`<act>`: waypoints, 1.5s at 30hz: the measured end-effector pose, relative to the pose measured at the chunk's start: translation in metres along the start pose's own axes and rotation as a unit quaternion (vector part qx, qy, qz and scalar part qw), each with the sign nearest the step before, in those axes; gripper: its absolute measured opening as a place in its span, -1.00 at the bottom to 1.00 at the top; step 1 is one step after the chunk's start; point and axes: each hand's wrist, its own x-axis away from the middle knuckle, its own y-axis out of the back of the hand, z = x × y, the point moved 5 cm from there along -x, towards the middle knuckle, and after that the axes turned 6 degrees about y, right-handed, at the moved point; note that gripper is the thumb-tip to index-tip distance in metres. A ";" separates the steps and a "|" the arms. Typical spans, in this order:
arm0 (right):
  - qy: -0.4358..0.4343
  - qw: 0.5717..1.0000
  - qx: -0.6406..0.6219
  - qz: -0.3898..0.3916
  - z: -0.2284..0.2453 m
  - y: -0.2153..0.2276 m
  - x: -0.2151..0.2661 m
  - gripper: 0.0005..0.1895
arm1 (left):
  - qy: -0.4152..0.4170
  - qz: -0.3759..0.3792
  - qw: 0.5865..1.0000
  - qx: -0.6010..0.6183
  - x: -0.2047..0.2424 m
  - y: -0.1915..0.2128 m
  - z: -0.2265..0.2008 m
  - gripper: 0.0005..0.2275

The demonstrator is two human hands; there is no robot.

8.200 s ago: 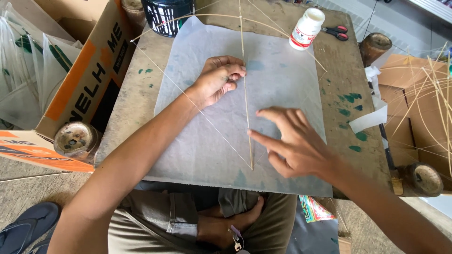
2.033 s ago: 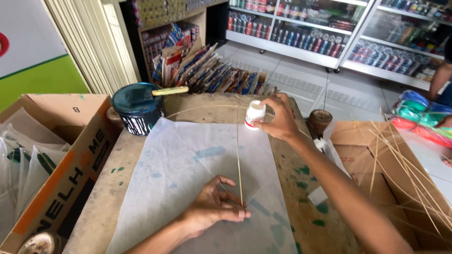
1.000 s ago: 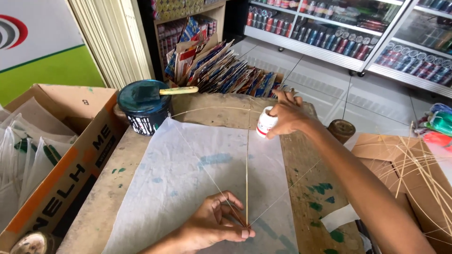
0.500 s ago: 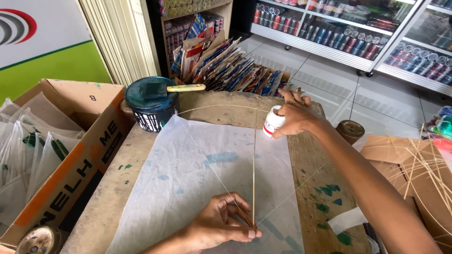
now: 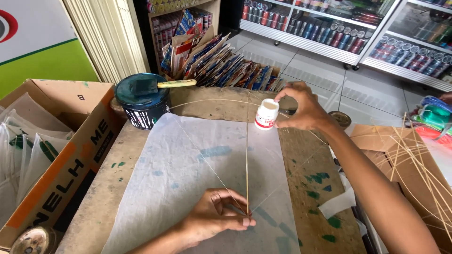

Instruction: Applying glue to a bamboo kite frame and attaching it to paper to assemble a kite.

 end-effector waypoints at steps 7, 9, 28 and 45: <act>-0.037 0.954 -0.293 -0.048 0.064 -0.007 0.081 -0.42 | -0.020 0.019 1.000 0.011 -0.002 0.001 0.004 -0.59; 0.059 0.912 -0.405 -0.009 0.068 -0.028 0.103 -0.51 | -0.033 0.015 0.999 0.013 -0.003 0.002 0.007 -0.62; 0.194 0.942 -0.262 -0.075 0.151 -0.053 0.189 -0.65 | -0.117 0.049 0.992 -0.006 0.002 0.007 0.008 -0.77; 0.229 0.950 -0.182 -0.113 0.150 -0.057 0.194 -0.60 | -0.159 0.020 0.987 -0.029 -0.005 0.005 0.012 -0.79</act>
